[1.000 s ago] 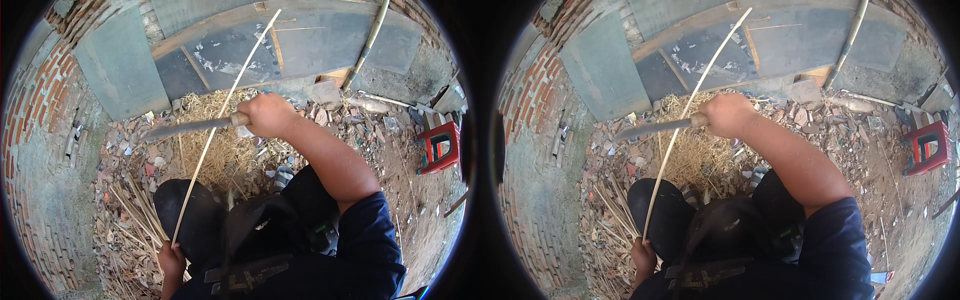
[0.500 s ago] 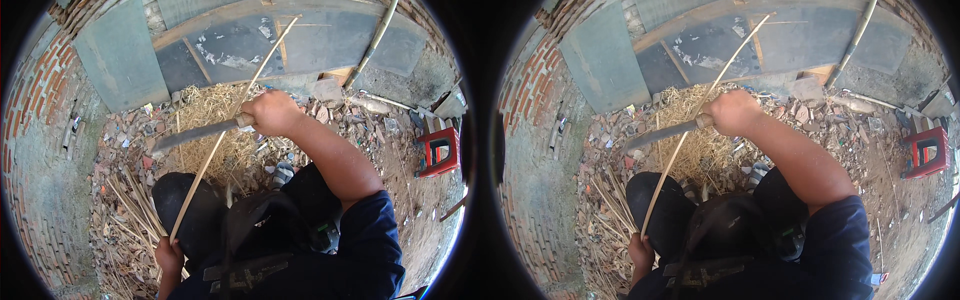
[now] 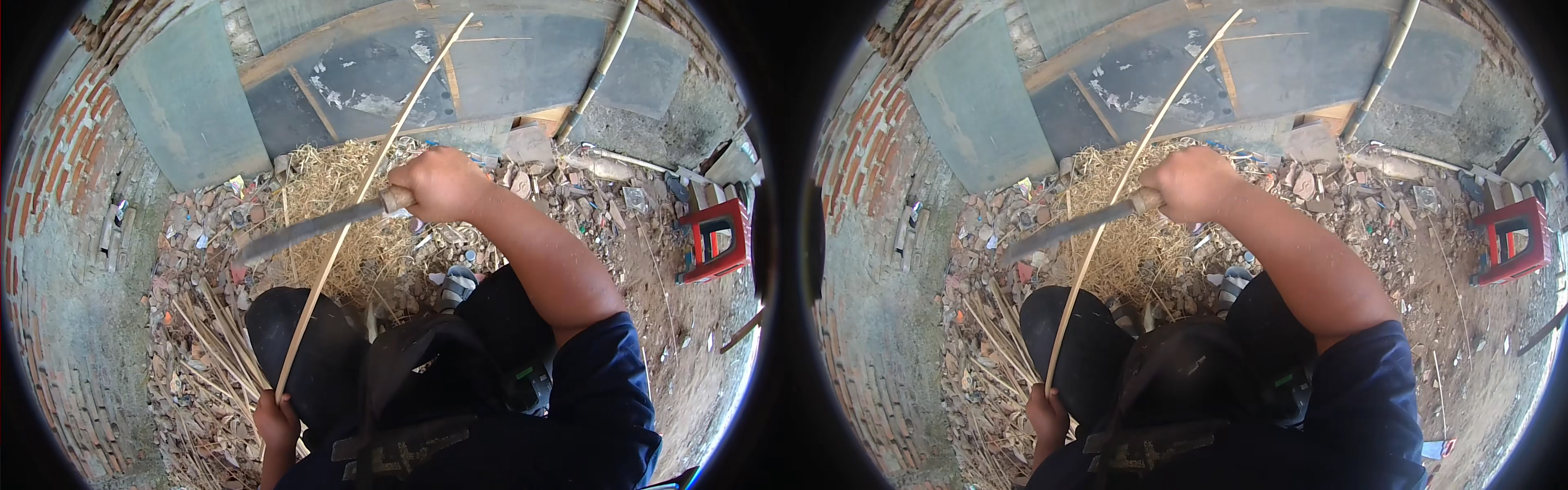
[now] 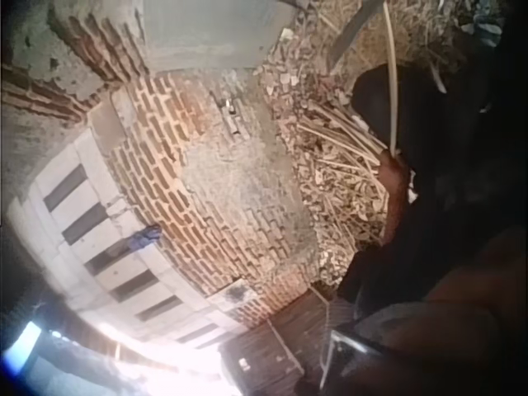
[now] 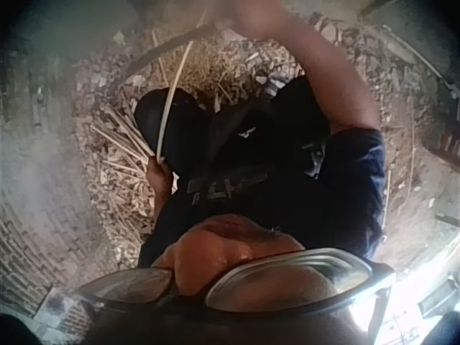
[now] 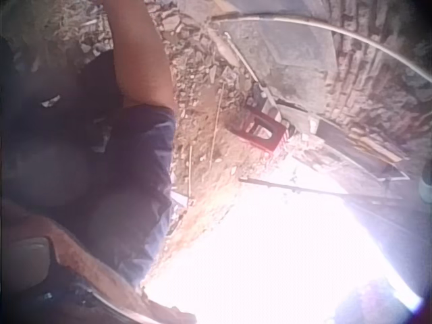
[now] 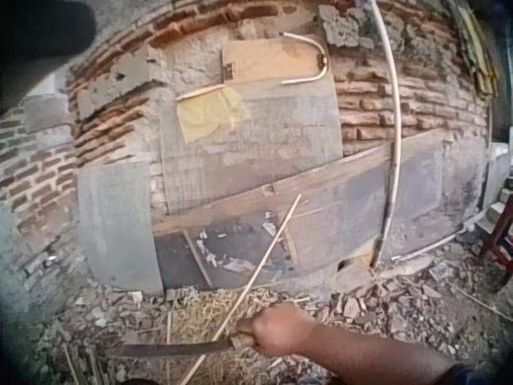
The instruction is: The person holds a wooden strip by hand and shaves it down along its length using a knife.
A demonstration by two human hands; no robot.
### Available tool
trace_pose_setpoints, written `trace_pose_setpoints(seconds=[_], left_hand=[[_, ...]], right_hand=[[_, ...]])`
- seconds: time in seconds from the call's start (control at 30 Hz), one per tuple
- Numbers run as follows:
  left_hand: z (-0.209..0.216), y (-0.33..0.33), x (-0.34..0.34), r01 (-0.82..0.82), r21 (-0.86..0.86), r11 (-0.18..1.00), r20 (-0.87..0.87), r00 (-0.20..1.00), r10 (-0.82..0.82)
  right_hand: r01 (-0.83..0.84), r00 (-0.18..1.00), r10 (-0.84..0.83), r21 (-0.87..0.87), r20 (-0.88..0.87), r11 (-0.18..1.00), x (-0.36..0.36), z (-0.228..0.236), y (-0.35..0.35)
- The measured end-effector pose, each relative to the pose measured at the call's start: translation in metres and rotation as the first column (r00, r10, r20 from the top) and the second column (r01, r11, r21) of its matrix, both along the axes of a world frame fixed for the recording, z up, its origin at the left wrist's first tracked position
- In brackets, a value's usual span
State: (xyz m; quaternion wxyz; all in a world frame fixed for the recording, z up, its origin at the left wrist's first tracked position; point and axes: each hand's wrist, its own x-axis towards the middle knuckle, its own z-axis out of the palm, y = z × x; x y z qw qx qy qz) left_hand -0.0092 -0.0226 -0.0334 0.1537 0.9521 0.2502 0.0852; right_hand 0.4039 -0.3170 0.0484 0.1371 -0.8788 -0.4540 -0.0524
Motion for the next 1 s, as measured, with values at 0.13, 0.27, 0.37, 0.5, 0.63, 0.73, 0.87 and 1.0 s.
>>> trace_pose_setpoints(seconds=[0.13,0.27,0.37,0.5,0.63,0.73,0.87,1.0], left_hand=[[-0.005,0.0,0.004,0.044,0.046,0.998,0.079,0.996,-0.047],[-0.002,0.0,0.002,-0.012,0.049,0.999,0.027,1.0,0.011],[-0.004,0.002,0.0,-0.013,0.048,0.999,0.004,1.0,0.013],[-0.005,0.002,-0.004,-0.001,0.063,0.998,0.02,1.0,-0.001],[-0.007,0.006,0.003,0.02,0.054,0.998,0.034,0.999,-0.022],[-0.002,0.01,0.001,0.037,0.1,0.994,0.001,0.999,-0.037],[0.004,0.008,0.002,0.032,0.081,0.996,-0.036,0.999,-0.03],[0.007,0.005,0.004,0.057,0.077,0.995,-0.051,0.997,-0.053]], right_hand=[[0.28,0.948,-0.246,0.167,-0.2,0.945,0.038,-0.015,-0.027],[0.382,0.919,-0.368,0.085,-0.144,0.92,0.052,-0.02,-0.04],[0.259,0.954,-0.247,0.051,-0.169,0.965,0.037,-0.015,-0.022],[0.037,0.999,-0.042,-0.173,-0.028,0.984,0.001,0.006,0.005],[0.463,0.866,-0.432,0.077,-0.252,0.883,0.048,-0.023,-0.026],[0.57,0.812,-0.547,0.075,-0.203,0.818,0.065,-0.026,-0.05],[0.325,0.942,-0.317,0.073,-0.11,0.943,0.054,-0.032,-0.043],[0.146,0.983,-0.149,-0.028,-0.11,0.989,0.016,-0.009,-0.006]])
